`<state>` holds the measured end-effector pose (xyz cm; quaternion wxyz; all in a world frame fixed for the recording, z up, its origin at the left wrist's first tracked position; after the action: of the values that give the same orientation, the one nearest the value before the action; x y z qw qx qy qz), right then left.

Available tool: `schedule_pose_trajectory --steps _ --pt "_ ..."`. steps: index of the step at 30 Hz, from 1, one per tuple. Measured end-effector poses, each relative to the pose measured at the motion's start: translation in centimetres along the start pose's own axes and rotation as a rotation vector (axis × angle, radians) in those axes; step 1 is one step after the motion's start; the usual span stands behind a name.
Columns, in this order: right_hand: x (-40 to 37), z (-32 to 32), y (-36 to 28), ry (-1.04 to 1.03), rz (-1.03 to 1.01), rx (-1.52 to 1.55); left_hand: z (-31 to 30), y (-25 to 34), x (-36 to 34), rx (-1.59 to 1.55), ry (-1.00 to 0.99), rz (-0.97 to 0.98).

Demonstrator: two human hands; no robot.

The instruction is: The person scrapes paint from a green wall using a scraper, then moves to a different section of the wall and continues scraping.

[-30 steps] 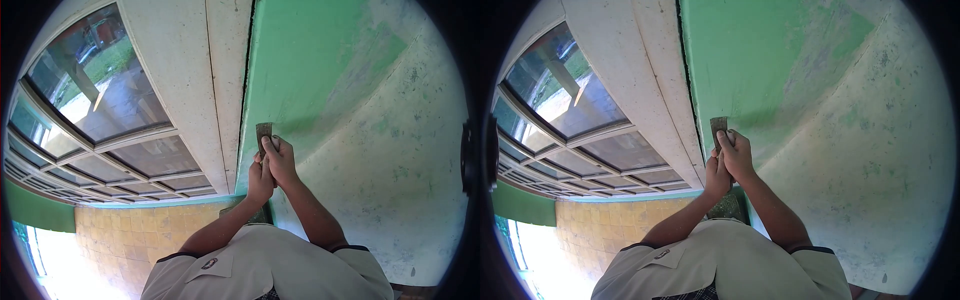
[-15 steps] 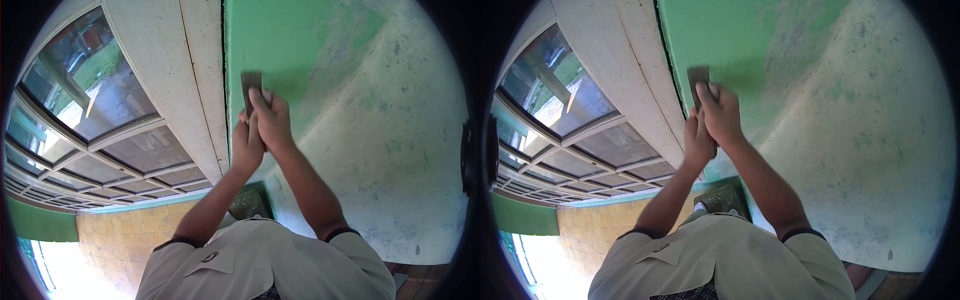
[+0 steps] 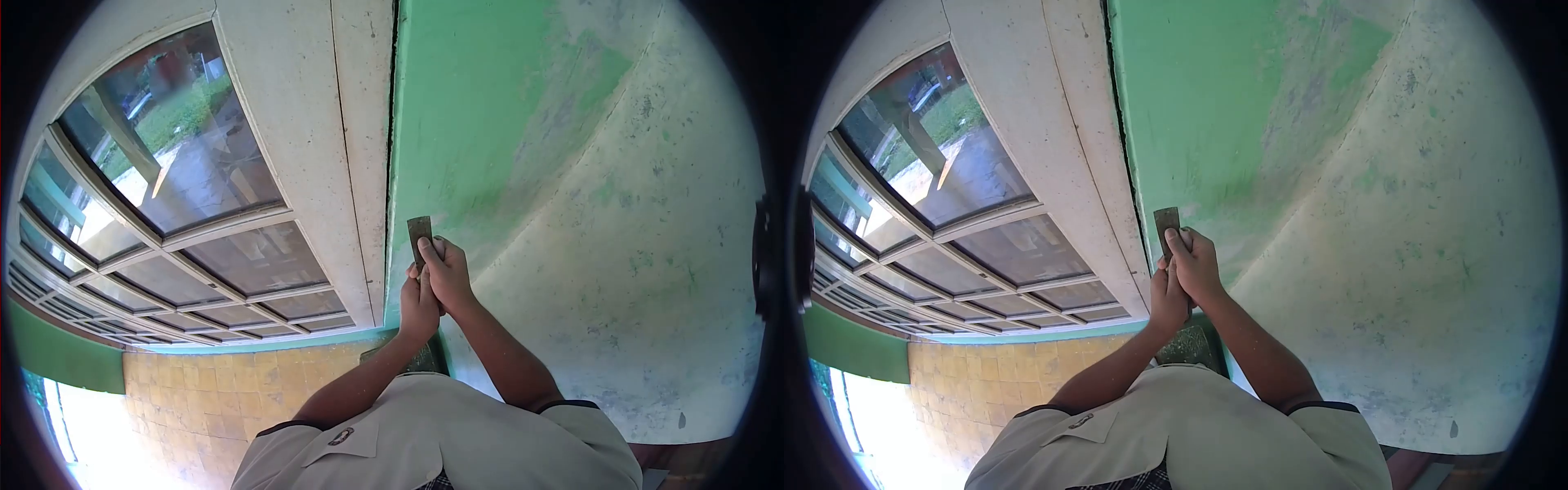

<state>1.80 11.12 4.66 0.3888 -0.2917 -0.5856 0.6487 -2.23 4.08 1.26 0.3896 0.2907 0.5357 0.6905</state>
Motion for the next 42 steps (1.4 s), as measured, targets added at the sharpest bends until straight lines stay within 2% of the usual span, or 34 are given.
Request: schedule_pose_trajectory --steps 3,6,11,14,15,17,20,21,22,24,28,30,32,34,36,42 --pt "1.1 0.6 0.0 -0.006 0.006 -0.033 -0.3 -0.9 1.3 -0.048 -0.007 -0.024" --pt "1.7 1.2 -0.3 -0.004 -0.012 -0.002 -0.9 0.0 2.0 -0.035 0.022 0.033" --pt "2.0 1.2 0.7 0.070 -0.048 -0.008 -1.5 0.1 2.3 0.022 -0.025 -0.017" --pt "2.1 1.3 0.5 0.107 -0.042 0.047 -1.6 1.2 2.5 0.039 0.017 -0.005" --pt "2.7 1.4 -0.4 0.110 -0.042 0.048 -1.5 2.1 3.1 0.040 0.014 -0.007" --pt "4.2 1.7 -5.1 0.109 -0.224 -0.093 -0.3 6.0 4.6 0.039 -0.097 0.189" --pt "4.0 2.4 -8.3 0.079 -0.212 0.000 0.6 7.9 4.7 0.049 -0.119 0.173" --pt "3.3 2.7 -9.2 0.084 -0.217 0.023 0.8 8.8 4.2 0.044 -0.059 0.265" --pt "3.3 2.5 -9.2 0.087 -0.223 0.022 0.8 9.2 4.0 0.044 -0.064 0.270" --pt "2.8 2.5 -8.9 0.050 -0.249 0.091 0.9 8.6 3.3 -0.002 -0.139 0.136" --pt "-0.3 2.6 -8.1 0.037 -0.229 0.038 0.2 7.4 0.4 0.080 -0.112 0.240" --pt "-1.1 2.0 -4.8 0.056 -0.102 0.053 -0.5 3.2 -0.4 -0.008 -0.098 0.049" --pt "-1.6 1.6 -2.2 0.069 -0.058 0.048 -1.0 1.2 -0.7 0.003 -0.088 0.055" --pt "-1.2 1.2 -0.2 0.077 -0.015 0.043 -1.5 -1.2 -0.6 -0.004 -0.105 -0.100" --pt "-0.7 1.2 1.3 0.082 0.038 0.090 -1.8 -1.5 0.0 0.021 -0.090 -0.081" --pt "1.8 2.0 0.4 0.066 -0.024 0.042 -2.0 0.1 2.0 -0.004 -0.078 -0.036"
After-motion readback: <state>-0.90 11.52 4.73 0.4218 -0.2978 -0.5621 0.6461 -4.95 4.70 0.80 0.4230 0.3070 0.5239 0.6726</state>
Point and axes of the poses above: each hand's wrist, its own x-axis towards the middle knuckle, its own z-axis out of the palm, y = z × x, the point moved 8 cm from there along x, towards the middle knuckle, and after that the axes turned 1 degree about x, right-handed, at the moved point
